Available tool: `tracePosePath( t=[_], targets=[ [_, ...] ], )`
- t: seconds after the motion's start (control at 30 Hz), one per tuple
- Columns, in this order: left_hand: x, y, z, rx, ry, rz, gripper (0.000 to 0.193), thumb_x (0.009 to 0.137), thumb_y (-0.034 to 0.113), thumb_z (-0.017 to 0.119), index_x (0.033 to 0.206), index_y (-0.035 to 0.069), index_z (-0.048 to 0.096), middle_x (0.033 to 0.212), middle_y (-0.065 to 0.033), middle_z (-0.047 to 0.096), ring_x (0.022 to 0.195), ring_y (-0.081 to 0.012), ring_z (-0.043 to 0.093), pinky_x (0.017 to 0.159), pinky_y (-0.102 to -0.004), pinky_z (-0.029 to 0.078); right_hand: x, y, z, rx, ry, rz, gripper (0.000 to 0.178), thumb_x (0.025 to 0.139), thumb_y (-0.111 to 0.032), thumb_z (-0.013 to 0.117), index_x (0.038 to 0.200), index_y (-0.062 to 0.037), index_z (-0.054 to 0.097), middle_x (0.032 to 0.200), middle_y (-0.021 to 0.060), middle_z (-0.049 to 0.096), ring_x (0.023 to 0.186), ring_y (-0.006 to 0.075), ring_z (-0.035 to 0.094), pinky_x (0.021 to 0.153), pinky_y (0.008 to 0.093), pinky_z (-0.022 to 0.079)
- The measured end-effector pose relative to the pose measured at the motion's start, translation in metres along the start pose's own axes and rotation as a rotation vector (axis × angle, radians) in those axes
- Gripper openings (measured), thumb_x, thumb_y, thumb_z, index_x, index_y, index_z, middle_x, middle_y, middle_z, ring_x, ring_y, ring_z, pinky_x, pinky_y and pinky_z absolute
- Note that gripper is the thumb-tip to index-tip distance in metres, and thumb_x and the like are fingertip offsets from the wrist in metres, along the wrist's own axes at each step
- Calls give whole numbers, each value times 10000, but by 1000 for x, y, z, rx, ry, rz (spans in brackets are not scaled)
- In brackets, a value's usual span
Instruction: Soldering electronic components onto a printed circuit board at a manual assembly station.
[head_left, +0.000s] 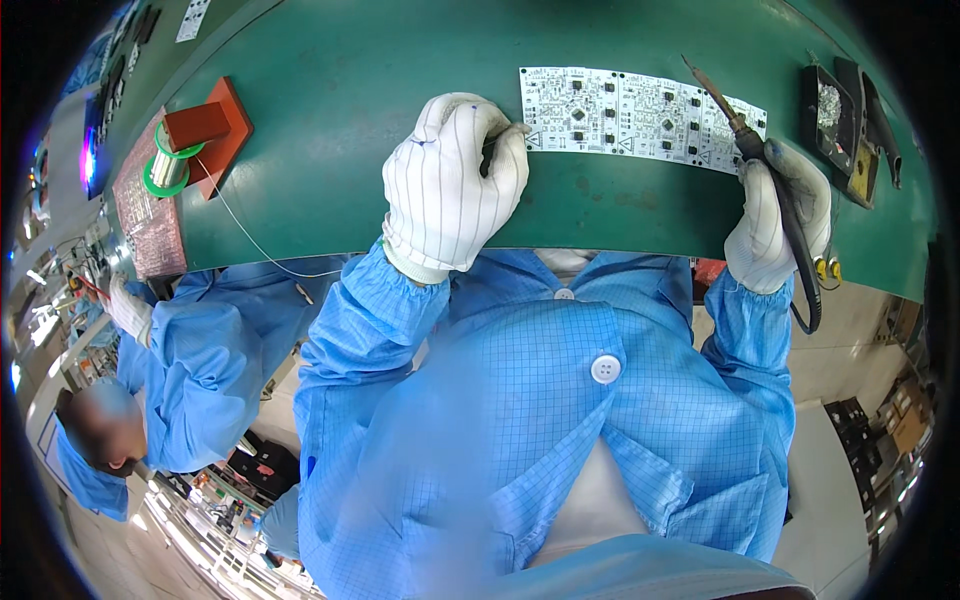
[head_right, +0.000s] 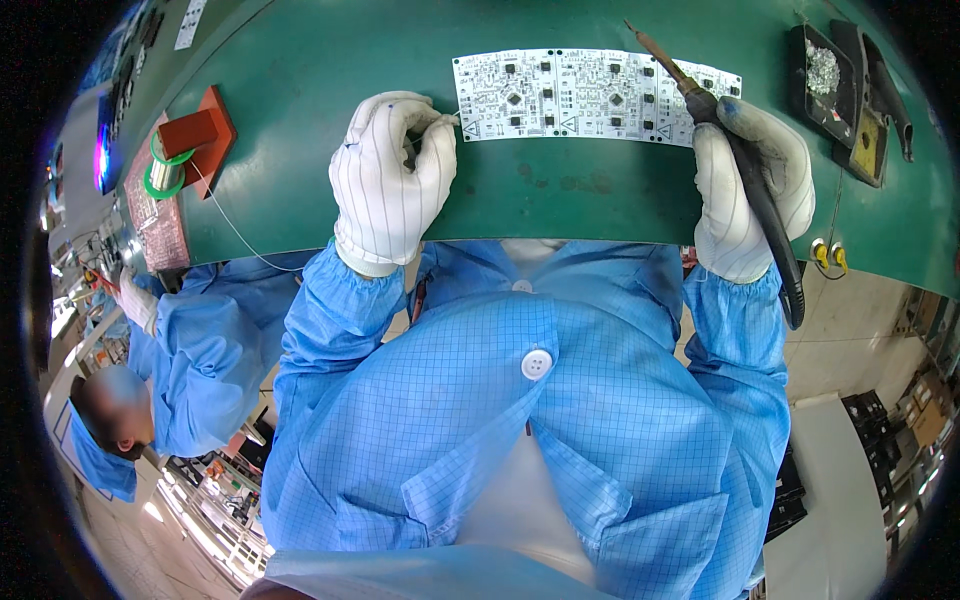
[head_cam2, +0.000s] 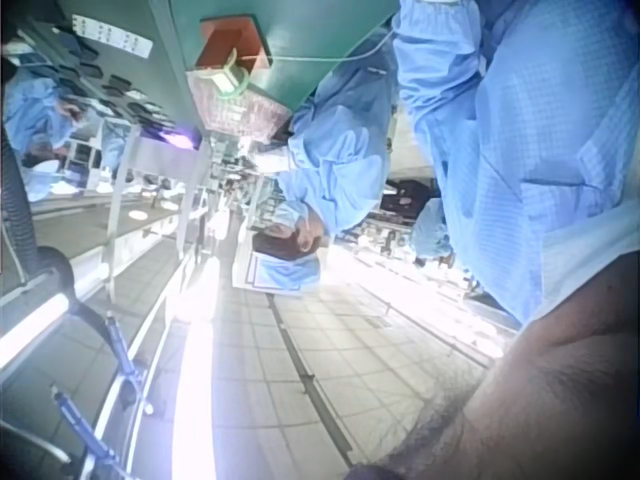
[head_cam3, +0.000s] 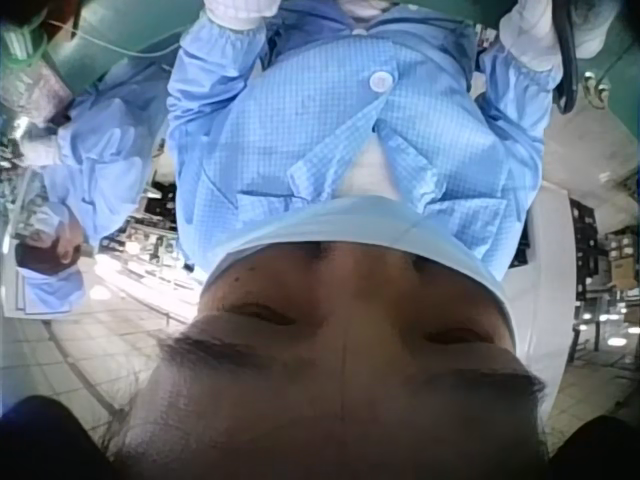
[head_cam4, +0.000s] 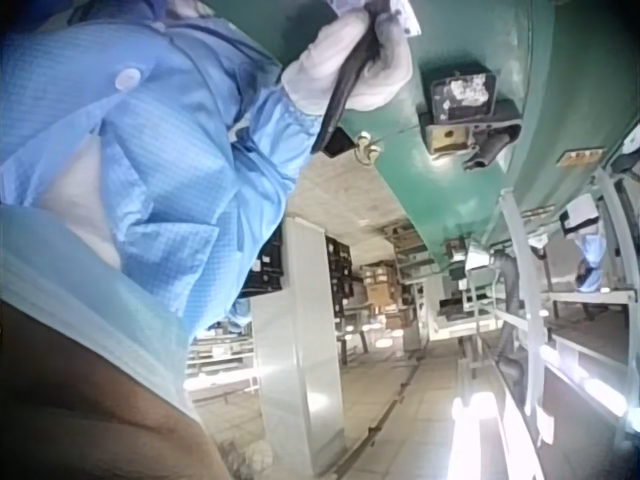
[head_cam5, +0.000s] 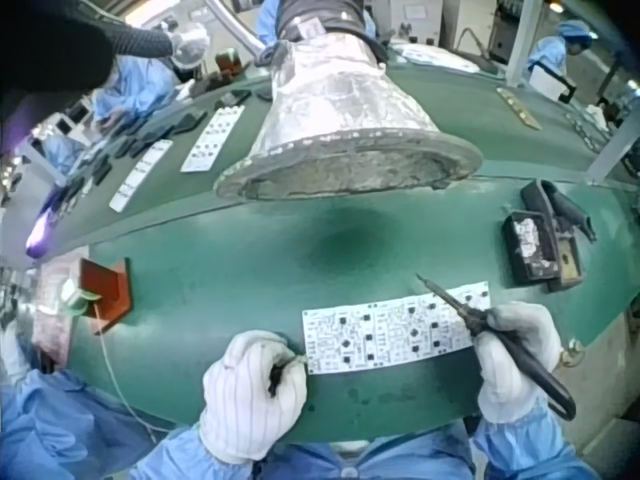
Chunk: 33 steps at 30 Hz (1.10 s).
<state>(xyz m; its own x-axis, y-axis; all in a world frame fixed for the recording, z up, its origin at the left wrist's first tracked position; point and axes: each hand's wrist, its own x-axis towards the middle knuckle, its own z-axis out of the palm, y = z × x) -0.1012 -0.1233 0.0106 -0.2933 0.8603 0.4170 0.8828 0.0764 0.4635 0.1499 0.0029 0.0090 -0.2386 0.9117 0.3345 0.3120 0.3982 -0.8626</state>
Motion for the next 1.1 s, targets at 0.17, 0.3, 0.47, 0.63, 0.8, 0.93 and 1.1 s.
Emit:
tracePosePath(
  t=[0.17, 0.3, 0.47, 0.63, 0.8, 0.93, 1.1],
  targets=[
    [-2, -3, 3, 5, 9, 7, 126, 767, 110, 729, 816, 80, 617, 845, -74, 631, 646, -266, 622, 556, -354, 509, 5, -1, 3, 16, 62, -53, 201, 841, 14, 620, 1038, 54, 619, 957, 191, 678, 817, 205, 680, 758, 303, 565],
    [1, -6, 1, 30, 72, 104, 112, 789, 114, 714, 839, 67, 625, 838, -82, 637, 660, -275, 628, 563, -366, 508, 15, 1, -1, -25, 114, -113, 240, 898, 5, 582, 1126, 48, 643, 960, 144, 695, 787, 161, 669, 677, 271, 545],
    [12, 3, -6, -41, 71, 11, 180, 844, 180, 710, 860, 40, 597, 790, -106, 644, 655, -279, 631, 558, -364, 496, 27, 14, -10, -301, 88, -162, 206, 930, -72, 647, 1133, -44, 675, 944, 163, 724, 856, 202, 716, 699, 302, 549],
    [21, 18, -13, -489, -288, -649, 274, 860, 201, 704, 937, 10, 524, 739, -118, 646, 617, -204, 647, 588, -312, 505, 32, 16, -12, -555, -24, -319, 147, 904, -62, 667, 1050, -43, 675, 897, 156, 705, 810, 252, 716, 724, 311, 547],
    [26, 1, -20, -1130, -8, -655, 248, 849, 17, 676, 937, 10, 445, 938, -135, 636, 801, -189, 657, 752, -300, 556, 21, 2, -9, 51, -1, 140, 263, 938, -63, 641, 1189, -23, 572, 1090, 134, 677, 964, 164, 652, 783, 285, 530],
    [23, -11, -11, -1411, 88, -545, 268, 842, -18, 668, 946, 31, 426, 1044, -140, 572, 922, -229, 632, 840, -333, 544, 18, 8, 6, 241, 121, -20, 321, 931, -10, 607, 1232, -26, 494, 1102, 186, 670, 1052, 232, 649, 946, 341, 527],
    [18, -19, -13, -1434, 29, -556, 317, 817, -1, 705, 949, 55, 423, 1051, -130, 549, 958, -236, 615, 866, -345, 528, 21, 11, 4, 174, 46, -5, 329, 934, -22, 615, 1242, -32, 498, 1124, 190, 669, 1054, 227, 653, 906, 313, 521]
  ],
)
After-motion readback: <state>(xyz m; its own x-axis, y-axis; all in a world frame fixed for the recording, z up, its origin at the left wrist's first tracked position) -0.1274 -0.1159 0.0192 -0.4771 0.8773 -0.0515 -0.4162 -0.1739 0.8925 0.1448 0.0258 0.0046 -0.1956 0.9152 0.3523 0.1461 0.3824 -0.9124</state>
